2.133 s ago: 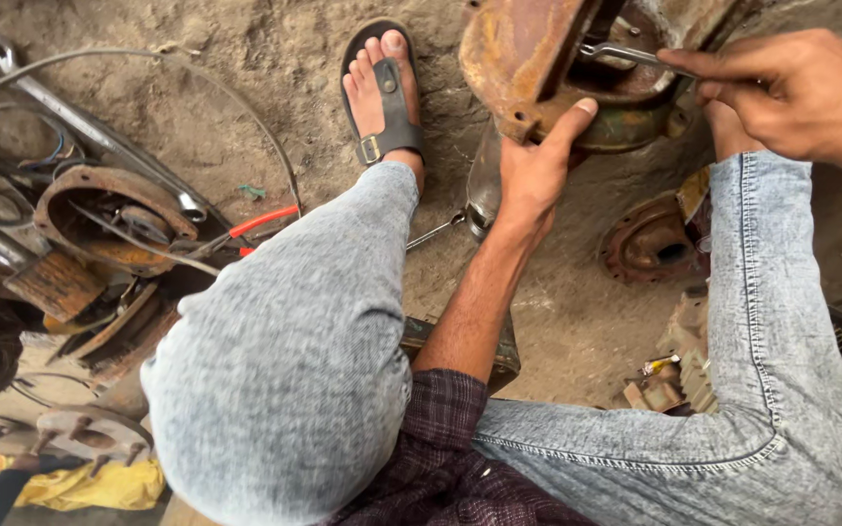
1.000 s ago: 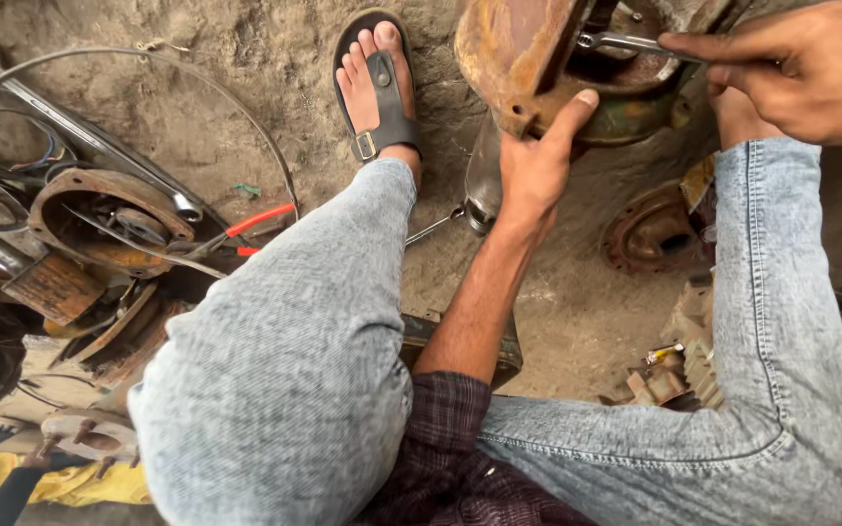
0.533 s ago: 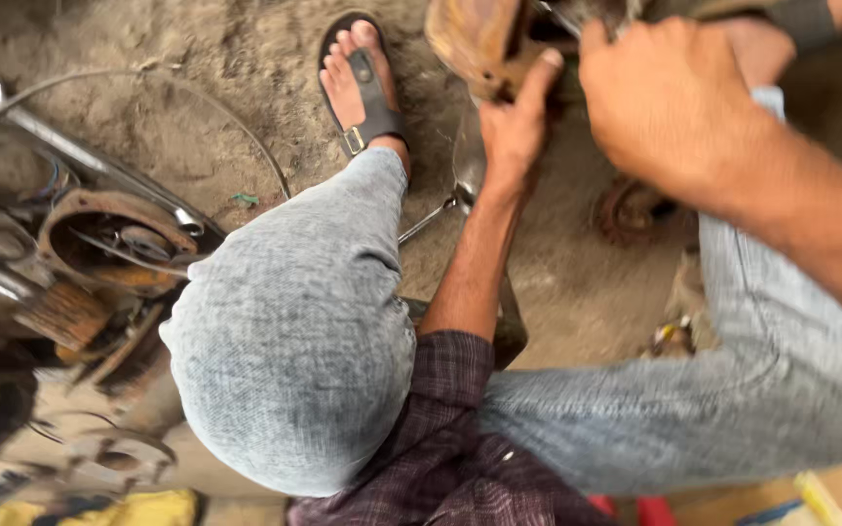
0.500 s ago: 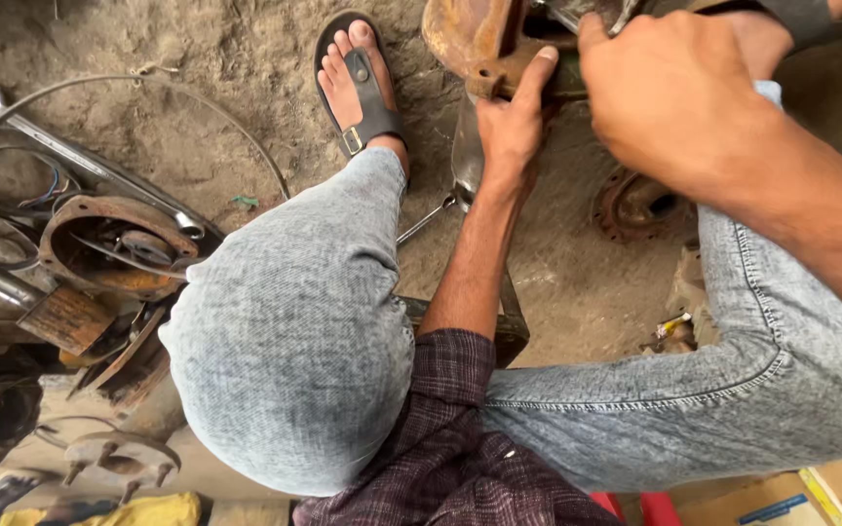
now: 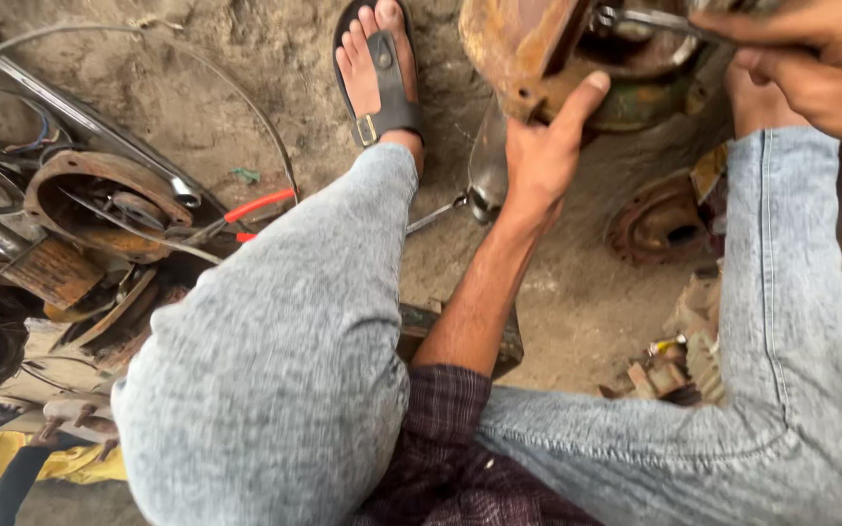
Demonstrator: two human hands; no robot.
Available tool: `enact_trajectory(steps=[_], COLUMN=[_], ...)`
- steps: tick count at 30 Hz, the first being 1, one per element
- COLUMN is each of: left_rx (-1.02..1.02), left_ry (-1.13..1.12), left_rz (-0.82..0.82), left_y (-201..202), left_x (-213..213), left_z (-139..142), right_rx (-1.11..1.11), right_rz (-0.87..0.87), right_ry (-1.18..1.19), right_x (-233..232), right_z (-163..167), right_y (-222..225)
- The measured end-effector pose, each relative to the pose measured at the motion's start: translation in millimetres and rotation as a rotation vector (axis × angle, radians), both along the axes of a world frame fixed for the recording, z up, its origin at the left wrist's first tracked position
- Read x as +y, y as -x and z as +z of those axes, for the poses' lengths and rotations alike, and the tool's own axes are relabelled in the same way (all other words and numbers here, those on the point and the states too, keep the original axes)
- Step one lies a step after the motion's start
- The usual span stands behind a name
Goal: The person sits on the ground of a workshop and works on a rusty metal housing, holding it steady with one hand while manipulating components inside it with the other hand. At one point they use a small screwdriver-like tool on the part and continue working on the assembly by hand.
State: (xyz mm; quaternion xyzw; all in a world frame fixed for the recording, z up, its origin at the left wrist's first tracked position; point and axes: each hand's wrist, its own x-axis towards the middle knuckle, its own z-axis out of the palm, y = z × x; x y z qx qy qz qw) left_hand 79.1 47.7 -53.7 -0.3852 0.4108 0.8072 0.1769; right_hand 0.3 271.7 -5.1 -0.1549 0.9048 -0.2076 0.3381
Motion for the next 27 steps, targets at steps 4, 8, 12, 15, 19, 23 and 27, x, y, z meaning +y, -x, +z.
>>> enact_trajectory(steps=[4,8,12,15,19,23,27], left_rx=[-0.035,-0.046,-0.021,-0.029,-0.006,-0.026,-0.046], left_ry=[0.028,0.052,0.038,0.025,0.028,0.058,0.101], left_rz=[-0.037,-0.060,-0.045,-0.030,-0.030,-0.040,-0.065], left_y=[2.0,2.3,0.7,-2.2,0.5,7.8,7.3], left_x=[-2.1,-3.5,-0.6,2.0,7.0,13.1,14.8], left_z=[1.1,2.0,-4.7,-9.2,-11.4,-11.9,-10.0], right_rx=[0.014,0.011,0.003,-0.064,-0.321,-0.045,-0.136], right_rz=[0.002,0.029,0.113,0.256,-0.101,-0.096,-0.118], right_ry=[0.069,0.048,0.048,-0.143,-0.267,-0.050,0.090], right_x=[6.5,-0.7,-16.2,-37.1,-66.1,-55.0,-25.2], right_z=[-15.7,-14.7,22.4,62.7,88.1,86.2,69.0], right_y=[-2.8,2.4,13.5,15.3,15.3,17.1,8.9])
